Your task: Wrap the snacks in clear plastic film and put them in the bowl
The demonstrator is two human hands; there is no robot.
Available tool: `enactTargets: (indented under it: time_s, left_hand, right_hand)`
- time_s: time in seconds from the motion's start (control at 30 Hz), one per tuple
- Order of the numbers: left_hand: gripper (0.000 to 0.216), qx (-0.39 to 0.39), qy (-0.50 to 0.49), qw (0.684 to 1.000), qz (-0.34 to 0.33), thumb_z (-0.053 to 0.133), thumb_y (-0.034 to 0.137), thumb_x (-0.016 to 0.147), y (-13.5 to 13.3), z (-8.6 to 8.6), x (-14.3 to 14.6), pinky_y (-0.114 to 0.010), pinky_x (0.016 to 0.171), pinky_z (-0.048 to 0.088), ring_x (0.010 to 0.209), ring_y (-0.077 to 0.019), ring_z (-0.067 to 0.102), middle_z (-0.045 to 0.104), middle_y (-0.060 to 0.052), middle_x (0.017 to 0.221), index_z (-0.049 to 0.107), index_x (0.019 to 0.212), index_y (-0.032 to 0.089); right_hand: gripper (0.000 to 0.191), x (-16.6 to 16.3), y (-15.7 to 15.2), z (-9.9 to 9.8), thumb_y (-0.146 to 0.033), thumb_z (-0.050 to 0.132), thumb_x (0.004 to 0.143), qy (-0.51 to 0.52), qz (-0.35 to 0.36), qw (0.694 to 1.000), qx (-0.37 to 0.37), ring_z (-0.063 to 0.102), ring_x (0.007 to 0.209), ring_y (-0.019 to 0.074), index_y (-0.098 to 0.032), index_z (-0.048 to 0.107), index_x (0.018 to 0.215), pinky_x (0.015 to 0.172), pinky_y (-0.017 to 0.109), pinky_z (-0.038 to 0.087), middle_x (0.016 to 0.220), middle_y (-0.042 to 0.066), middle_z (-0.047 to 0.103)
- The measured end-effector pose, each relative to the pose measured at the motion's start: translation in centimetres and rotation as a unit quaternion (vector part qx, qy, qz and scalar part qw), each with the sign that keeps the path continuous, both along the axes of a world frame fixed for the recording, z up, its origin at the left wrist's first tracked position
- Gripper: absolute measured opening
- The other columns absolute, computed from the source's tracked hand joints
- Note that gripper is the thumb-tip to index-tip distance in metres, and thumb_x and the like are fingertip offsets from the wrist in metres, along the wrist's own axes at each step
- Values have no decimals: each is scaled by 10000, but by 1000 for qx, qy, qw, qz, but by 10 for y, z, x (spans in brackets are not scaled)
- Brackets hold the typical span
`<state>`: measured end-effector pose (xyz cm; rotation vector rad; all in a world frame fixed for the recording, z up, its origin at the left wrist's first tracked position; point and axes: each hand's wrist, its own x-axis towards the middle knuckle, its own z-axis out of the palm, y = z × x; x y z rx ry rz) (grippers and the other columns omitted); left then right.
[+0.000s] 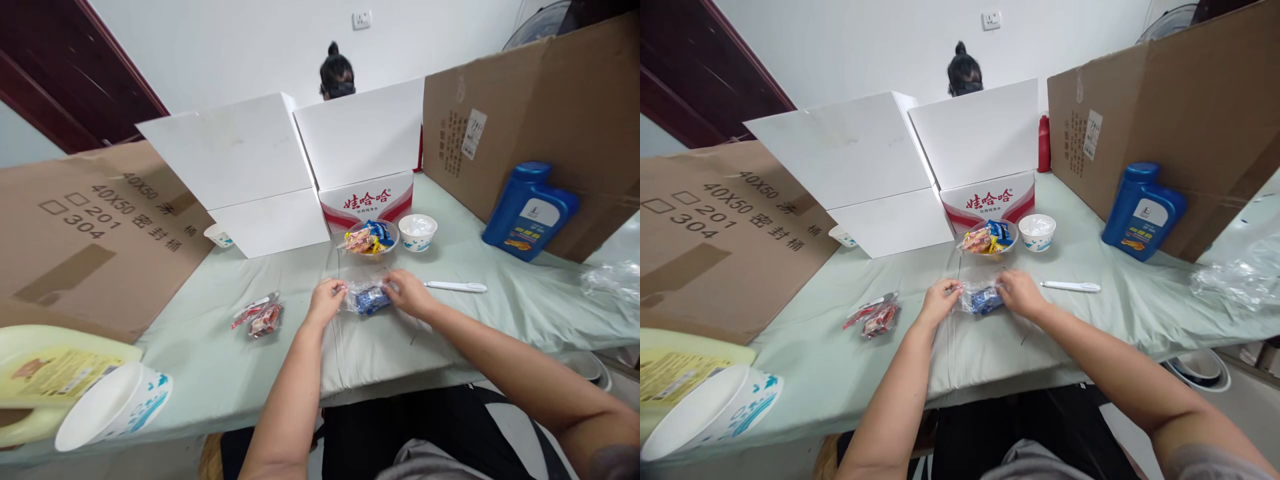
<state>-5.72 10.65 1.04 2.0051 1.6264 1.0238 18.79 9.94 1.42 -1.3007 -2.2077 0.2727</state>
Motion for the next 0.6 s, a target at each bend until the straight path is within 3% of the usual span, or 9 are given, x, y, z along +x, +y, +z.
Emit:
enactTargets:
  time_s: [0.13,0.27,0.43,0.53,0.6]
  left_hand:
    - [135,-7,5,999,38,576,188,796,4,-6,-3,-320,769,499,769,-188,633,694,-34,798,704,839,191]
    - [199,-14,18,999,27,554,183,824,3,-8,-1,-340,841,499,865,-207,652,722,-44,906,723,925,216]
    - [277,71,15,997,10,482,263,901,1,-4,1,-381,983,451,1069,-221,597,681,-75,1091,710,1054,228]
    - [273,140,-24,989,-30,485,302,904,-1,-1,-1,-372,1003,441,1075,-205,593,670,-74,1090,717,1024,224]
    - [265,151,-52,985,-59,492,316,899,-2,3,-2,-370,994,449,1057,-200,602,672,-76,1080,719,995,219]
  right_hand:
    - [160,58,4,-5,-279,484,856,23,-145,989,-11,610,819,206,-190,616,870,721,299,447,870,65,676]
    - [168,91,0,-7,-249,472,821,-2,-200,979,45,589,935,259,-189,608,900,823,367,440,926,100,664]
    - [311,59,0,7,-348,500,885,23,-63,992,104,525,1127,276,-156,575,1119,977,405,394,1137,139,623]
    - [480,30,14,18,-405,570,869,21,23,998,46,512,1188,277,-142,516,1267,981,403,405,1280,156,567]
    - [567,16,22,23,-378,658,814,-11,69,997,-32,583,1082,265,-145,502,1307,894,373,454,1214,143,614]
